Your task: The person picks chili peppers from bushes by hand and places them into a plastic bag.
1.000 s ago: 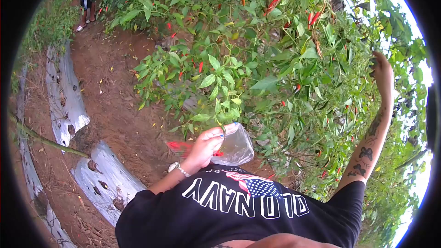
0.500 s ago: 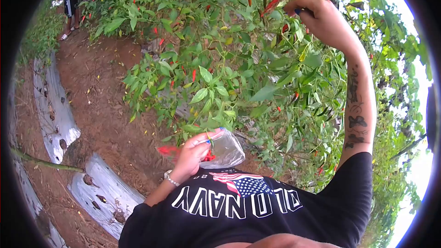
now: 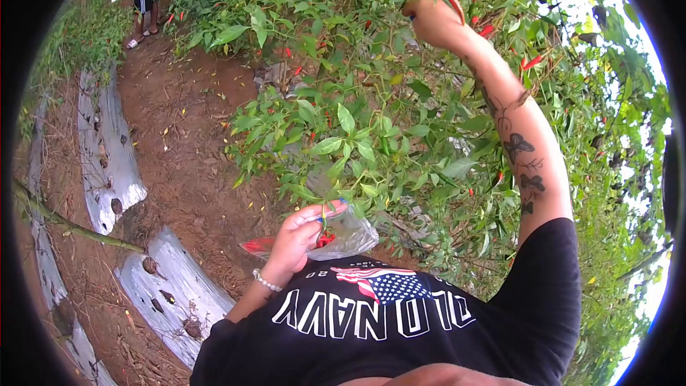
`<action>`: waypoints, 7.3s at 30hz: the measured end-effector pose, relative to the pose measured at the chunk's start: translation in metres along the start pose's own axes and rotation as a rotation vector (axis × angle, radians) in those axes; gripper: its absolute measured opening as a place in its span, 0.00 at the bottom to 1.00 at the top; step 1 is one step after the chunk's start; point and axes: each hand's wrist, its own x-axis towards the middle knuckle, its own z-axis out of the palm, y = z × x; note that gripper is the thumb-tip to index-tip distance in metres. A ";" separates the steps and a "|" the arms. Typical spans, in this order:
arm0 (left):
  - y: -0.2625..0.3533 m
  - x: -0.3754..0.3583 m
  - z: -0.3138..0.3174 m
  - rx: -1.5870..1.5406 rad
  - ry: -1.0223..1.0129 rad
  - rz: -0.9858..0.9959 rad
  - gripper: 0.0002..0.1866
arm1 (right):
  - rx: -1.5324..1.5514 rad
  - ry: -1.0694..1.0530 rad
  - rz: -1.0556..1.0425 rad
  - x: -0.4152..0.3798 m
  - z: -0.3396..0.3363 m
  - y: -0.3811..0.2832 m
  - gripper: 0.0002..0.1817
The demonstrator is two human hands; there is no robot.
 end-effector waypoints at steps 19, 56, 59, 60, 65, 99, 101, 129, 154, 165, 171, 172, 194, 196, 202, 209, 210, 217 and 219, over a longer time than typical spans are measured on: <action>0.013 -0.029 -0.020 -0.023 0.128 0.102 0.17 | 0.266 0.335 0.180 0.116 0.072 0.079 0.15; 0.018 -0.025 0.015 0.154 0.365 0.244 0.18 | 1.785 0.080 0.111 0.131 0.123 0.070 0.06; 0.018 -0.028 0.013 0.153 0.388 0.247 0.18 | 1.791 -0.022 0.068 0.120 0.106 0.063 0.06; 0.017 -0.029 0.012 0.162 0.389 0.245 0.18 | 1.796 0.092 0.153 0.118 0.102 0.057 0.08; 0.018 -0.030 0.013 0.174 0.383 0.283 0.18 | 1.437 -0.102 0.046 0.163 0.133 0.101 0.03; 0.013 -0.042 0.017 0.192 0.330 0.306 0.18 | 2.249 -0.085 -0.294 0.166 0.129 0.132 0.08; 0.014 -0.043 0.013 0.204 0.323 0.313 0.18 | 2.030 -0.015 -0.526 0.128 0.106 0.112 0.10; 0.013 -0.053 0.009 0.210 0.499 0.530 0.27 | 1.988 -1.577 -0.039 -0.181 0.095 -0.197 0.08; -0.013 -0.079 -0.183 -0.505 0.683 -0.086 0.14 | 1.145 -0.803 -0.790 -0.249 0.226 -0.280 0.21; -0.069 0.055 -0.109 0.408 -0.036 -0.570 0.12 | 1.147 -0.328 -0.419 -0.315 0.190 -0.185 0.16; -0.115 0.067 -0.082 0.742 -0.155 -0.655 0.13 | 1.150 -0.093 -0.187 -0.374 0.204 -0.153 0.11; -0.125 0.064 -0.077 0.797 -0.169 -0.669 0.13 | 1.177 -0.043 -0.170 -0.387 0.204 -0.146 0.11; -0.261 -0.050 0.252 0.549 -0.565 -0.794 0.24 | 1.170 -0.012 0.161 -0.711 0.143 0.011 0.09; -0.254 -0.051 0.274 0.601 -0.622 -0.847 0.25 | 1.323 -0.001 0.123 -0.721 0.131 0.025 0.13; -0.275 -0.034 0.242 0.557 -0.500 -0.872 0.12 | 1.382 -0.006 0.074 -0.751 -0.072 0.158 0.11; -0.288 -0.039 0.220 0.276 -0.291 -0.958 0.08 | 0.869 0.521 0.832 -0.718 -0.027 0.224 0.10; -0.286 -0.036 0.218 0.270 -0.299 -0.968 0.08 | 0.858 0.489 0.870 -0.714 -0.017 0.219 0.10; -0.267 -0.012 0.207 0.456 -0.292 -0.960 0.11 | 0.801 0.457 0.992 -0.713 0.010 0.184 0.10; -0.268 -0.004 0.205 0.528 -0.376 -0.993 0.11 | 0.726 0.395 1.030 -0.716 0.021 0.173 0.12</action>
